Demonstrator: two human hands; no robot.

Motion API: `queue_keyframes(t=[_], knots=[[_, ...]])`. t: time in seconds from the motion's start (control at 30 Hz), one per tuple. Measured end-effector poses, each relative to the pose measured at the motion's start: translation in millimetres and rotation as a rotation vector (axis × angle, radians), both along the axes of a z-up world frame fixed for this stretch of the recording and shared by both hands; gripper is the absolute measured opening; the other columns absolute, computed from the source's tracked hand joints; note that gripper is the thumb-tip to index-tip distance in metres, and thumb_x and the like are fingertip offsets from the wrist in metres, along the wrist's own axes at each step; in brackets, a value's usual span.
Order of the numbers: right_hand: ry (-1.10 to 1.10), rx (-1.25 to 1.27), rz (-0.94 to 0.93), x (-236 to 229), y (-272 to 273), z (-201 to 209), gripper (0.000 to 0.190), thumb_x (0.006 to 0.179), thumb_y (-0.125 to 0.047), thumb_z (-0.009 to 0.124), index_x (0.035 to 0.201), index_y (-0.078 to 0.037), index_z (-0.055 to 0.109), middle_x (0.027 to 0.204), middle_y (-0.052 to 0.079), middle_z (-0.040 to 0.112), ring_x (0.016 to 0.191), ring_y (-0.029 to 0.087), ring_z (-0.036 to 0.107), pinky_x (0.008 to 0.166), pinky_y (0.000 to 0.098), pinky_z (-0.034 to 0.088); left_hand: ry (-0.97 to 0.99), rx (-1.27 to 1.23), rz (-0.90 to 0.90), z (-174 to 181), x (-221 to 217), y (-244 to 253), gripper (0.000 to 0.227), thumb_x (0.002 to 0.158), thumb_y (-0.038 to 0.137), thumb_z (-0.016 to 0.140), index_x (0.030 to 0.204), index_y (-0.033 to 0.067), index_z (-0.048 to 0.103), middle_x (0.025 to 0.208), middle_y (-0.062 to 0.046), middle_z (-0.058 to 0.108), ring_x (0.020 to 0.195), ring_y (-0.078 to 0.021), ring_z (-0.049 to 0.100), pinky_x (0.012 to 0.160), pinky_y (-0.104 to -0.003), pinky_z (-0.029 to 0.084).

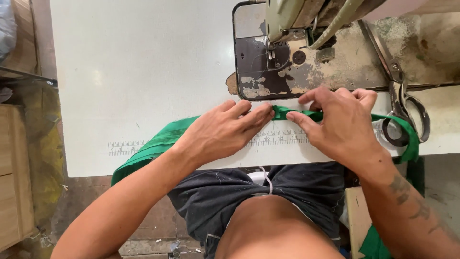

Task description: The person is sewing green fabric strips using an industrial sewing machine and trimming the excess with large scissors.

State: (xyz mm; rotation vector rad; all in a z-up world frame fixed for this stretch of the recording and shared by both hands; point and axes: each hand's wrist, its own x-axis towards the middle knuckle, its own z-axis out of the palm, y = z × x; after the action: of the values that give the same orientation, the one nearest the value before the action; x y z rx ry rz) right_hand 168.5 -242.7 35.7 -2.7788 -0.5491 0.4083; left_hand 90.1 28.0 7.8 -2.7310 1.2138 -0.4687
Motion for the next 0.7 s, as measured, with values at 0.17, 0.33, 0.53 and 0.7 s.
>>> queue_keyframes(t=[0.17, 0.33, 0.53, 0.7], knots=[[-0.099, -0.266, 0.081, -0.8, 0.9, -5.5, 0.037, 0.099, -0.069, 0.069, 0.105, -0.034, 0.080, 0.091, -0.002, 0.081, 0.107, 0.026, 0.069, 0.106, 0.0467, 0.029, -0.009, 0.064, -0.003, 3.9, 1.0, -0.2, 0.050, 0.116, 0.013, 0.055, 0.164, 0.0040, 0.050, 0.153, -0.008, 0.053, 0.101, -0.0206, 0.052, 0.080, -0.033, 0.051], [0.170, -0.032, -0.028, 1.2, 9.6, 32.3, 0.030, 0.103, -0.040, 0.073, 0.119, -0.019, 0.059, 0.097, 0.007, 0.074, 0.084, 0.036, 0.064, 0.074, 0.0541, 0.047, -0.041, 0.034, -0.022, -1.4, -0.8, -2.8, 0.046, 0.115, 0.014, 0.058, 0.160, 0.0051, 0.057, 0.156, -0.006, 0.054, 0.103, -0.0199, 0.054, 0.077, -0.033, 0.051], [0.288, 0.186, -0.187, 0.6, 19.6, 45.8, 0.035, 0.099, -0.025, 0.077, 0.128, -0.018, 0.058, 0.106, 0.003, 0.074, 0.080, 0.024, 0.068, 0.075, 0.0443, 0.051, -0.085, 0.025, -0.018, 0.6, -5.4, -4.6, 0.046, 0.115, 0.013, 0.056, 0.160, 0.0093, 0.058, 0.158, -0.007, 0.059, 0.105, -0.0208, 0.055, 0.075, -0.033, 0.049], [0.295, 0.562, -0.200, -18.0, 22.6, 33.4, 0.034, 0.097, -0.004, 0.078, 0.120, -0.011, 0.055, 0.099, 0.007, 0.073, 0.093, 0.017, 0.071, 0.083, 0.0305, 0.059, -0.095, 0.016, 0.031, 0.8, -13.9, -18.0, 0.046, 0.115, 0.020, 0.051, 0.159, 0.0119, 0.061, 0.155, -0.008, 0.060, 0.104, -0.0219, 0.056, 0.073, -0.035, 0.048]])
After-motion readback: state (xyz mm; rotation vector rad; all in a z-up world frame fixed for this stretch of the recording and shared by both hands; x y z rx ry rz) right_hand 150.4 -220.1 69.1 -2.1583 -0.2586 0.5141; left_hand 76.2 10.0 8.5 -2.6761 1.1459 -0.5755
